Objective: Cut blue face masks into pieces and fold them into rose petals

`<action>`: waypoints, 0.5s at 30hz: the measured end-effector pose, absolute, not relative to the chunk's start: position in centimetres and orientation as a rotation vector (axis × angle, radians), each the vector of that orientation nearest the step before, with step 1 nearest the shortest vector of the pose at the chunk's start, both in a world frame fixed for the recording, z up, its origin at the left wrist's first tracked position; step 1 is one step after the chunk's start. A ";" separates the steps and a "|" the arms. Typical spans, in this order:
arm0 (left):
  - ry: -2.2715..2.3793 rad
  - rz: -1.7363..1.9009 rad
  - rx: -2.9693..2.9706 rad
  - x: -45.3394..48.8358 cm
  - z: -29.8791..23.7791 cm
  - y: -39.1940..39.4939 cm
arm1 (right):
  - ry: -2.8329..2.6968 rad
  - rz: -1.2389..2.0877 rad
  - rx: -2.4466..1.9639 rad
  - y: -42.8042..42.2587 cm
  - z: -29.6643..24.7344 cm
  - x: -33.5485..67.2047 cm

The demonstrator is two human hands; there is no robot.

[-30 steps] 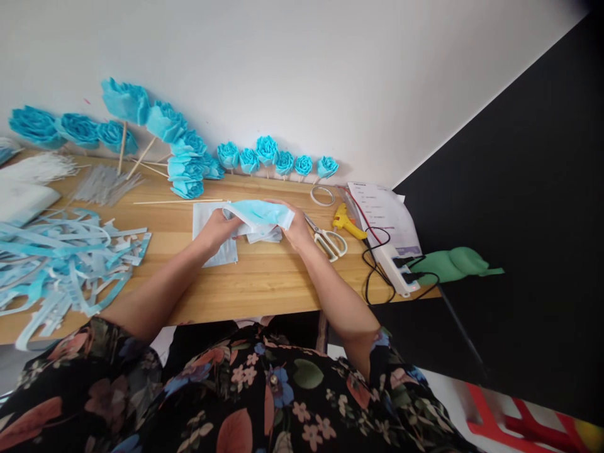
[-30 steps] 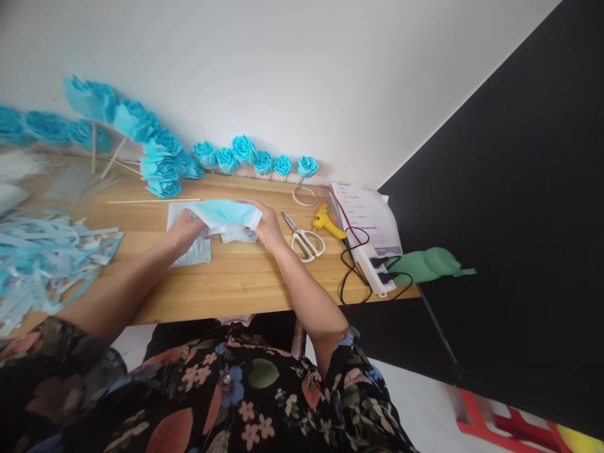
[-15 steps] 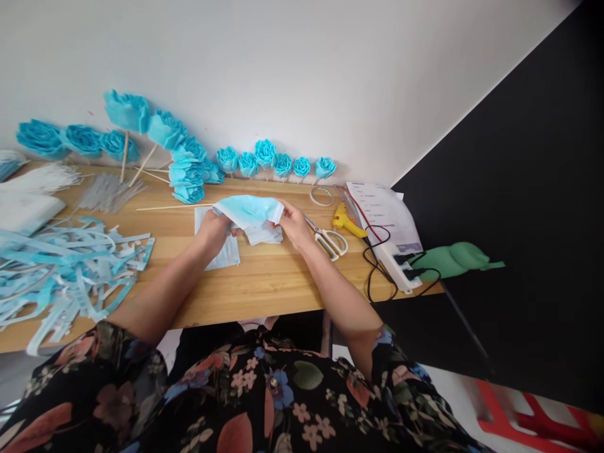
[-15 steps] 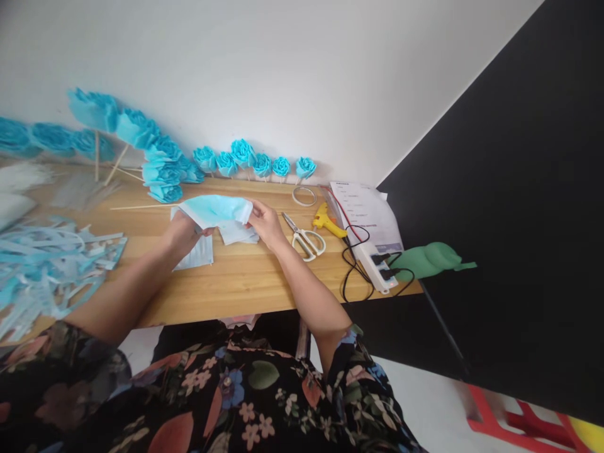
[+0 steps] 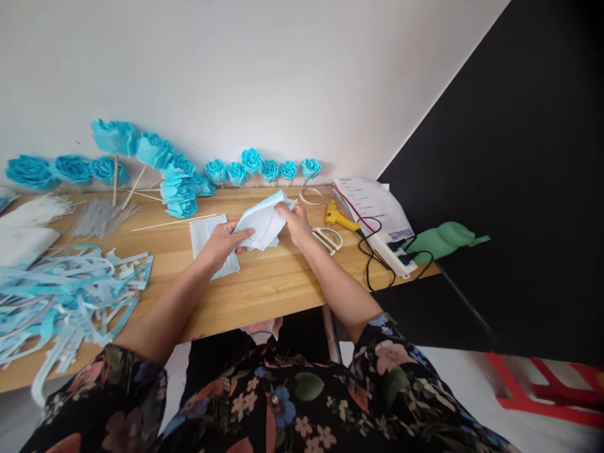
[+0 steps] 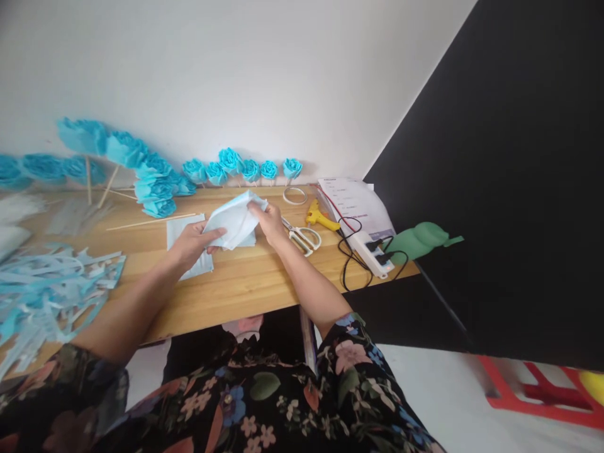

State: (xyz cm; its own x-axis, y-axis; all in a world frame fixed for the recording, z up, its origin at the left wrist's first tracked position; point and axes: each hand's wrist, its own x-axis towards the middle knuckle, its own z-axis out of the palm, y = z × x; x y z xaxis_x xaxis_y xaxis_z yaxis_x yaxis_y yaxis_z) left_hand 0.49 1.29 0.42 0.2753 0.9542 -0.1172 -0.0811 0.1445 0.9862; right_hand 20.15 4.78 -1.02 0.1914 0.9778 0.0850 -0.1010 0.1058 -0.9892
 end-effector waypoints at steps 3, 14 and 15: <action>0.977 1.124 1.102 0.2 -0.2 2.1 | -0.997 1.150 -1.097 5.0 -1.4 20.2; 1.117 1.416 1.017 -1.2 -1.0 3.5 | -1.351 1.089 -0.936 4.9 -0.7 20.5; 1.126 1.418 1.024 -1.2 -1.0 3.5 | -1.372 1.078 -0.936 4.8 -0.5 20.6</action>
State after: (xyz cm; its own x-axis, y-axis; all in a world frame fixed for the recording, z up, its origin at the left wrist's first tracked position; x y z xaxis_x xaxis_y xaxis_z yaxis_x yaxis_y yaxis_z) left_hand -1.21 3.46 -1.02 -0.1274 0.9915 0.0263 -0.1986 -0.0515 0.9787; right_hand 20.56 4.82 -0.54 -0.0855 0.9575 0.2756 -0.0413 0.2730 -0.9611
